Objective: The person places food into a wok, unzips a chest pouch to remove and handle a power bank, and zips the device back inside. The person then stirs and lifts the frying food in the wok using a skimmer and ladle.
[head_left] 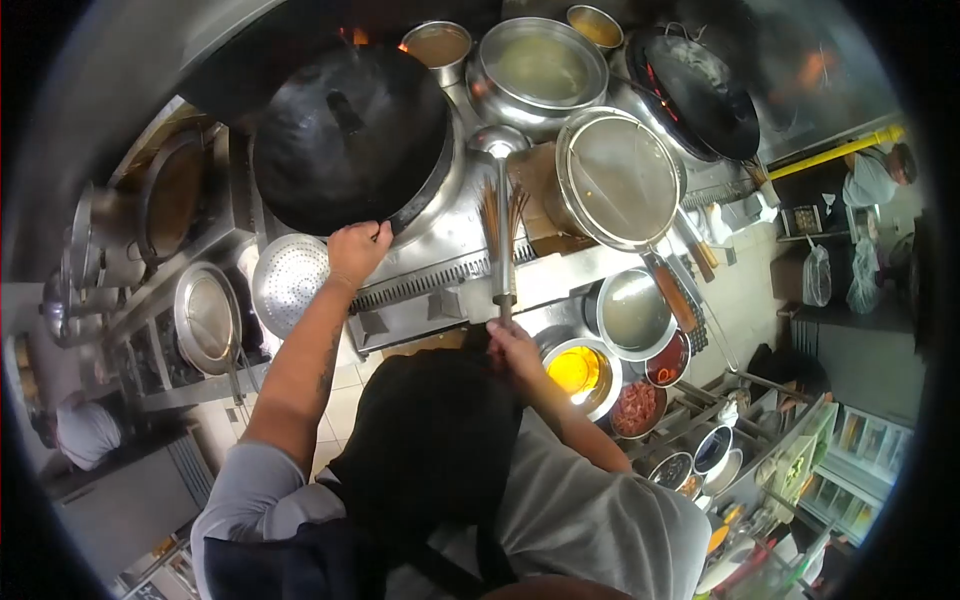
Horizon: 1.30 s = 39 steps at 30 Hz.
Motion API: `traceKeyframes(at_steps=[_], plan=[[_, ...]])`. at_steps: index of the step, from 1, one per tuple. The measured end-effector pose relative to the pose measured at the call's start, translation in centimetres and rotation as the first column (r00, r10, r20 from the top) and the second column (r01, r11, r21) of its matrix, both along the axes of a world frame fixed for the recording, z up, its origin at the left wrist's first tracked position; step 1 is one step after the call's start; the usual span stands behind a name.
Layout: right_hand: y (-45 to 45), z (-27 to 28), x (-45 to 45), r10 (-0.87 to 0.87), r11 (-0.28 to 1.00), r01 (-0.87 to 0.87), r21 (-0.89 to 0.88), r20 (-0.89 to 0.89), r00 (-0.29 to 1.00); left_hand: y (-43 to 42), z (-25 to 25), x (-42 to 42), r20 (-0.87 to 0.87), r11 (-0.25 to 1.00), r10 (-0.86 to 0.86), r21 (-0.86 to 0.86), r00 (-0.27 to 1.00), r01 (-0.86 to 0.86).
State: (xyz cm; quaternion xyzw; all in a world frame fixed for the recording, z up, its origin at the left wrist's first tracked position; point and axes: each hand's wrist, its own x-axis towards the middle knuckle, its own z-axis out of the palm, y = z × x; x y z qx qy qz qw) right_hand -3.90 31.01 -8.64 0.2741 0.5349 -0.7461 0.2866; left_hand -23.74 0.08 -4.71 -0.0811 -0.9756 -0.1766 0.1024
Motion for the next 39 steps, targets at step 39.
traceKeyframes(at_steps=[39], plan=[[-18.1,10.0,-39.5,0.577,0.195,0.431,0.881,-0.459,0.675,-17.5,12.8,17.6,-0.163,0.954,-0.120,0.255,0.979,0.159]])
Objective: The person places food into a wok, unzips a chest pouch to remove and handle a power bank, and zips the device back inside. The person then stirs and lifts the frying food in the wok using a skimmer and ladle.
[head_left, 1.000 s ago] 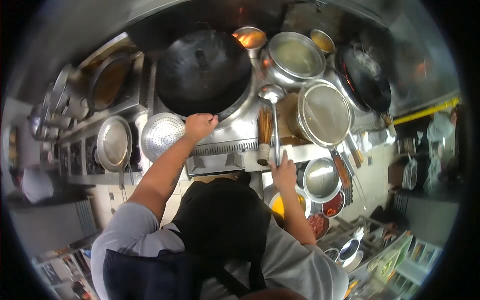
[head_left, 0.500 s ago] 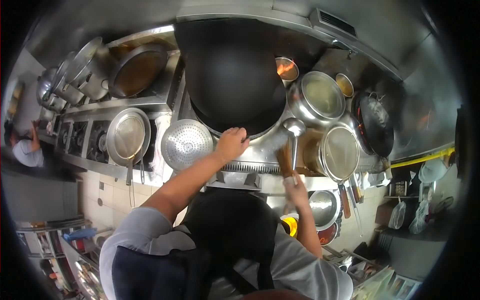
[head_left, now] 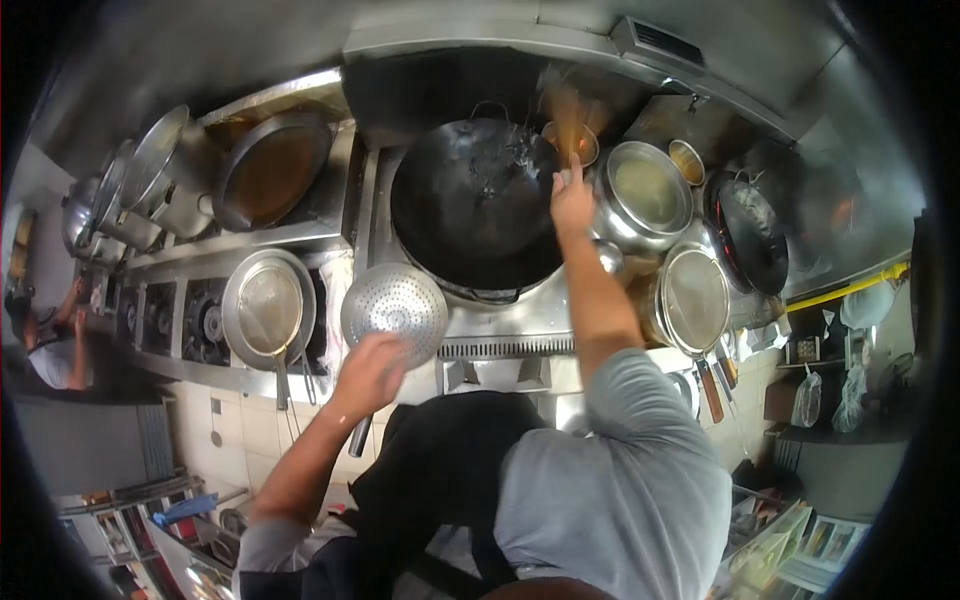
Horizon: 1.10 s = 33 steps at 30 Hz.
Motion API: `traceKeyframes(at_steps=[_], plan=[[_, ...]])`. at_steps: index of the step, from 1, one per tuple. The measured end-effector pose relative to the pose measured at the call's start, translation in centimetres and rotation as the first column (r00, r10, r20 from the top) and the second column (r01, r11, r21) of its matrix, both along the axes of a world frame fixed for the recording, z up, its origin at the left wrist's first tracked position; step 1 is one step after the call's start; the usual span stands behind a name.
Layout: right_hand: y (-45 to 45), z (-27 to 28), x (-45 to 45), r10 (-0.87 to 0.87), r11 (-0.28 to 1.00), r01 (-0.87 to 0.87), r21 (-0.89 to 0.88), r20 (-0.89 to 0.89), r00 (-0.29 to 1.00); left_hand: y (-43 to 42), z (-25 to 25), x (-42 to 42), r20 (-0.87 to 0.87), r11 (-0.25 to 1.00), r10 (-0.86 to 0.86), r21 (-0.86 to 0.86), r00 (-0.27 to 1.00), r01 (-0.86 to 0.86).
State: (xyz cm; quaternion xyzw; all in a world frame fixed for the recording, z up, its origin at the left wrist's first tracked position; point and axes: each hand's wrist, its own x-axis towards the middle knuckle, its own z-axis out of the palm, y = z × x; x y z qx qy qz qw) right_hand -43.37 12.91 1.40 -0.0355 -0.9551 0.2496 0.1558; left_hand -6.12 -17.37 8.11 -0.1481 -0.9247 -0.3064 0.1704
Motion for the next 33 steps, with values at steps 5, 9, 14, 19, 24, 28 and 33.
traceKeyframes(at_steps=[5,9,14,19,24,28,33], plan=[[-5.7,1.0,9.6,0.685,0.673,-0.740,0.023,0.358,0.634,-4.8,0.8,6.8,0.023,0.923,0.375,0.087,0.927,-0.375],[-0.1,0.1,1.1,0.605,0.675,-0.714,0.185,0.416,0.680,-5.9,0.3,10.3,0.148,0.853,0.490,0.119,0.859,-0.508],[-6.4,-3.4,0.0,0.101,0.995,-0.101,-0.009,0.157,0.982,-4.7,0.7,9.1,0.105,0.903,0.407,0.104,0.907,-0.417],[-5.9,-0.9,4.9,0.716,0.682,-0.712,-0.169,0.355,0.601,-4.3,1.1,8.4,0.076,0.946,0.310,0.080,0.948,-0.315],[-4.4,-1.7,0.8,-0.025,0.998,0.039,-0.054,0.239,0.971,-3.9,0.7,8.4,0.114,0.946,0.305,0.079,0.946,-0.315],[-7.7,-4.6,4.1,0.730,0.682,-0.729,-0.058,-0.002,0.683,-3.1,1.3,8.1,0.078,0.955,0.283,0.074,0.956,-0.288],[-0.2,-1.9,-0.8,0.136,0.982,-0.159,0.107,0.195,0.971,-2.5,1.2,8.9,0.109,0.955,0.284,0.058,0.953,-0.291]])
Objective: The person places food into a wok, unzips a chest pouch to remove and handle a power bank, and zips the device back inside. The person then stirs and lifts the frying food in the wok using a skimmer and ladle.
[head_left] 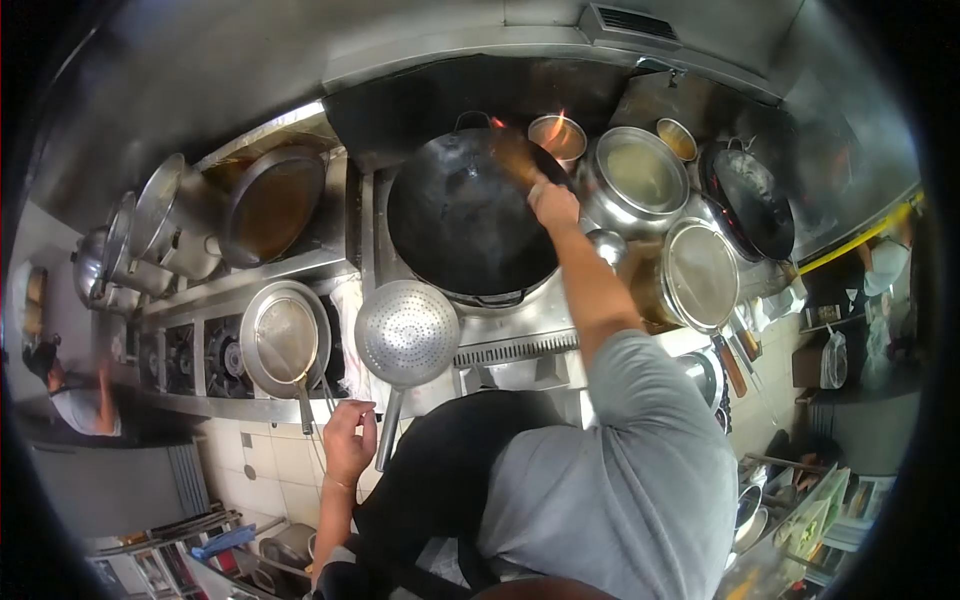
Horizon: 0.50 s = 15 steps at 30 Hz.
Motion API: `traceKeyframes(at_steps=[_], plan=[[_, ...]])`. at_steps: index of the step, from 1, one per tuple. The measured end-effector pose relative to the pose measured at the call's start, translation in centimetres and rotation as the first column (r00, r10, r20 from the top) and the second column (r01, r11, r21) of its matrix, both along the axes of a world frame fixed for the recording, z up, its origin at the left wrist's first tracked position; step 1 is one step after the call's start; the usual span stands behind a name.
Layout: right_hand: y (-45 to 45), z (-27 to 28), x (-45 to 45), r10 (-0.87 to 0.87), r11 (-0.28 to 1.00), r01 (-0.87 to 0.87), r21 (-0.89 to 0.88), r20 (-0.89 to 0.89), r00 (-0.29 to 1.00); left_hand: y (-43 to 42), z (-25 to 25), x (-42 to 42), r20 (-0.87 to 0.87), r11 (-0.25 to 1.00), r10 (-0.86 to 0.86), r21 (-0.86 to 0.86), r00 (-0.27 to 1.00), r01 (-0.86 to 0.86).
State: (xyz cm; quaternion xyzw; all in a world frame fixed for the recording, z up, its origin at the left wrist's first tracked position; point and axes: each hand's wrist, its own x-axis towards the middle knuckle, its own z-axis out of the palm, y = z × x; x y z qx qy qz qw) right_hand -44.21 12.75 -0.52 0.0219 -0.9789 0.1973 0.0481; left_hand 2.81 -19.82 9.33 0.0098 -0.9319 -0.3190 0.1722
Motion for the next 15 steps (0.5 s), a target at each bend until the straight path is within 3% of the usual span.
traceKeyframes(at_steps=[2,3,4,5,6,8,10,11,12,14,15], plan=[[-3.4,0.0,2.8,-0.356,0.917,0.333,-0.219,-0.071,0.932,0.4,-0.4,-0.2,0.044,1.000,0.007,0.025,0.999,-0.008],[-4.4,-2.1,2.0,-0.127,0.992,0.125,0.024,0.136,0.982,0.7,-0.6,-0.3,0.007,0.999,0.016,0.040,1.000,-0.017],[-5.9,-2.1,3.3,0.215,0.966,-0.247,0.076,0.297,0.931,1.1,-0.2,-0.2,0.014,0.999,0.019,0.036,1.000,-0.020],[-6.8,0.8,8.3,0.470,0.880,-0.470,-0.066,0.248,0.847,1.5,0.4,-0.5,0.010,1.000,0.004,0.019,1.000,-0.004],[-7.5,4.3,11.8,0.518,0.837,-0.547,-0.012,0.335,0.787,1.7,0.7,-0.9,0.004,1.000,-0.012,0.005,1.000,0.011],[-4.1,2.0,10.1,0.807,0.577,-0.724,-0.378,0.129,0.576,1.8,0.2,-1.0,0.020,1.000,0.000,0.007,1.000,0.000],[0.0,6.6,6.5,0.633,0.747,-0.648,-0.145,0.453,0.628,2.1,-0.2,-0.4,0.023,1.000,0.012,0.029,1.000,-0.012],[1.2,2.0,3.5,0.331,0.931,-0.359,0.062,0.264,0.906,2.7,0.6,-0.4,0.077,1.000,0.004,0.006,0.997,-0.005],[2.2,-2.3,1.5,-0.026,0.982,0.029,0.187,-0.019,0.999,2.9,0.6,-0.5,0.050,0.999,-0.038,-0.009,0.998,0.039],[-0.4,0.6,4.4,0.030,0.967,-0.070,0.244,0.162,0.986,3.9,0.5,-0.3,0.075,0.999,-0.027,-0.022,0.997,0.029],[-2.5,0.9,6.3,0.254,0.886,-0.348,0.307,0.305,0.918,3.9,-0.4,0.1,0.065,0.999,-0.025,-0.039,0.998,0.028]])
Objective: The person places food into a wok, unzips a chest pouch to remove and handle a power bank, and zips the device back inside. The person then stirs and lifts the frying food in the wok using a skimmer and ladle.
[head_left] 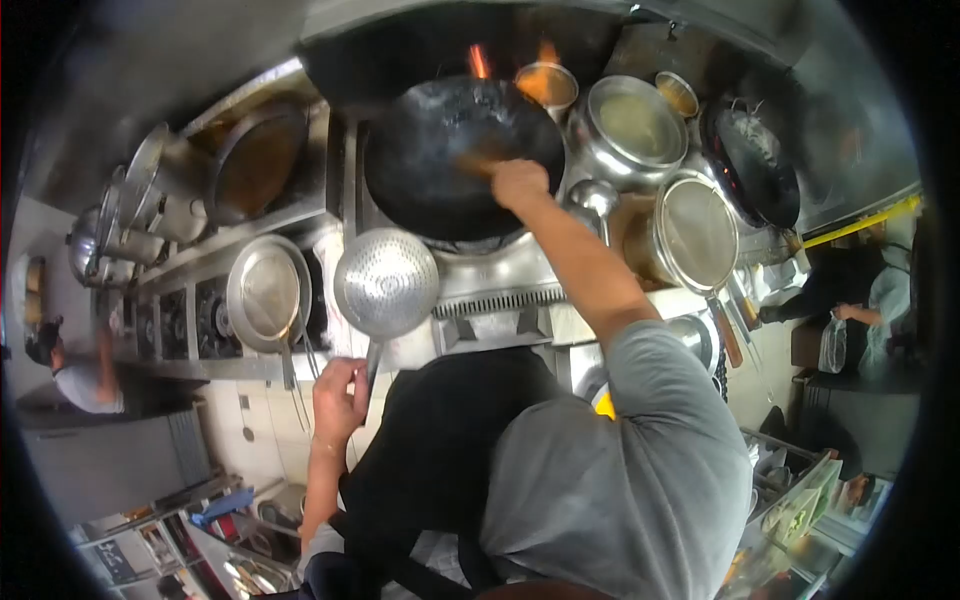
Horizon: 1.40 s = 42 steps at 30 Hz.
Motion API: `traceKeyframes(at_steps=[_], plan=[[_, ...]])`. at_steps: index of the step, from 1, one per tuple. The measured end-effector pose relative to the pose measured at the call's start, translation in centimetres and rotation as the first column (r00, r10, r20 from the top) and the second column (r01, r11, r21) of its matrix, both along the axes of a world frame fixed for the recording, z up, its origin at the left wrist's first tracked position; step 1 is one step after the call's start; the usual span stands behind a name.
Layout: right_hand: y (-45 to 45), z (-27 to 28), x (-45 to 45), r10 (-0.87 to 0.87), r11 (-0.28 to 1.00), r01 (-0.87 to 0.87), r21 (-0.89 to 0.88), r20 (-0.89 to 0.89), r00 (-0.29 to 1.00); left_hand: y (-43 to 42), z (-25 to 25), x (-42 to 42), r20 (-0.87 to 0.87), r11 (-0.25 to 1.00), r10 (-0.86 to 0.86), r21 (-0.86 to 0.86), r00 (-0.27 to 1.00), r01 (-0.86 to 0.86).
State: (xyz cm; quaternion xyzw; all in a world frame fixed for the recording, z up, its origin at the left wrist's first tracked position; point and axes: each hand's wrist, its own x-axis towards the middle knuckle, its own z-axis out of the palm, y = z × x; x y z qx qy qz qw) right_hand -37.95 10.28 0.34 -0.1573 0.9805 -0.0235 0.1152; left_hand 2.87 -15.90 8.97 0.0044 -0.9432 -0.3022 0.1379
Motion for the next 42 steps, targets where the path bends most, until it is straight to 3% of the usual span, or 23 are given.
traceKeyframes(at_steps=[2,3,4,5,6,7,8,9,11,12,14,16,19,20,22,24,27,31,35,37,38,40,42], plan=[[-2.5,5.7,7.4,0.288,0.944,-0.243,-0.223,0.203,0.936,1.5,0.7,0.2,0.020,1.000,-0.002,0.018,1.000,0.002],[-2.3,6.2,9.2,0.368,0.878,-0.293,-0.379,0.143,0.919,2.2,0.6,0.5,0.026,1.000,-0.023,0.003,0.999,0.022],[-1.1,3.7,8.3,0.445,0.713,-0.391,-0.581,-0.056,0.894,3.0,0.6,0.8,0.018,0.999,-0.040,-0.010,0.999,0.040],[0.7,10.2,7.7,0.240,0.866,0.121,-0.486,0.614,0.752,3.8,0.6,1.2,0.016,0.998,-0.059,-0.024,0.998,0.060],[2.4,7.8,5.1,0.169,0.901,0.100,-0.422,0.554,0.815,4.8,0.8,1.8,0.078,0.999,-0.037,-0.007,0.996,0.037],[4.7,2.1,0.0,0.300,0.945,-0.259,-0.202,0.213,0.930,5.6,1.2,2.5,0.147,0.999,-0.038,-0.030,0.988,0.042],[7.6,-1.9,-2.8,0.081,0.990,-0.096,-0.106,-0.137,0.987,6.5,1.4,3.4,0.155,0.997,-0.056,-0.036,0.986,0.062],[9.9,-1.1,-3.9,-0.112,0.993,0.119,0.017,-0.227,0.967,7.0,1.4,3.9,0.145,0.995,-0.078,-0.050,0.986,0.086],[15.1,2.1,-1.7,-0.277,0.916,0.117,-0.384,-0.394,0.876,8.0,1.0,5.4,0.169,0.999,-0.034,-0.034,0.985,0.040],[16.1,5.0,1.6,-0.453,0.667,0.107,-0.738,-0.287,0.844,8.2,1.0,6.5,0.191,1.000,-0.001,-0.023,0.982,0.005],[20.2,5.0,3.7,-0.419,0.426,0.287,-0.858,0.094,0.903,8.6,0.6,8.5,0.246,0.999,0.032,-0.009,0.969,-0.031],[23.1,3.5,9.1,-0.309,0.174,0.293,-0.940,0.230,0.923,8.4,-0.5,9.7,0.298,0.999,0.045,0.009,0.953,-0.050],[24.1,2.6,20.0,-0.312,0.037,0.432,-0.901,0.400,0.862,7.8,-1.3,10.3,0.274,0.998,-0.053,-0.020,0.960,0.060],[24.9,0.3,22.9,-0.339,0.096,0.419,-0.903,0.366,0.867,7.5,-1.7,10.5,0.264,0.998,-0.060,-0.019,0.963,0.068],[23.7,-0.6,29.4,-0.407,0.075,0.506,-0.859,0.437,0.802,6.5,-2.4,10.6,0.231,0.985,-0.158,-0.028,0.960,0.169],[22.6,-1.3,34.6,-0.378,-0.045,0.604,-0.796,0.573,0.727,5.4,-2.7,10.8,0.232,0.973,-0.210,-0.049,0.950,0.227],[20.9,-3.7,39.9,-0.392,-0.207,0.549,-0.810,0.583,0.712,4.2,-3.6,12.4,0.195,0.963,-0.255,-0.039,0.947,0.268],[20.1,-3.7,43.6,-0.418,-0.217,0.533,-0.818,0.571,0.706,2.1,-6.5,16.9,0.284,0.979,-0.203,0.061,0.937,0.194],[19.5,-2.4,44.5,-0.401,-0.183,0.544,-0.819,0.568,0.719,-1.3,-15.7,25.1,0.461,0.987,-0.045,0.159,0.886,-0.033],[19.6,-3.3,43.5,-0.388,-0.179,0.506,-0.843,0.534,0.752,-4.6,-22.5,31.7,0.688,0.998,-0.012,-0.035,0.725,0.049],[19.3,-3.3,43.0,-0.394,-0.118,0.531,-0.839,0.531,0.750,-7.2,-27.5,35.8,0.765,0.991,-0.066,-0.023,0.641,0.130],[17.9,-2.4,41.6,-0.385,-0.086,0.539,-0.838,0.527,0.758,-9.3,-29.9,41.7,0.914,0.994,-0.023,-0.021,0.406,0.104],[17.5,-4.0,38.6,-0.366,0.004,0.558,-0.830,0.518,0.773,-10.2,-29.8,45.4,0.979,0.999,0.023,-0.017,0.202,-0.032]])
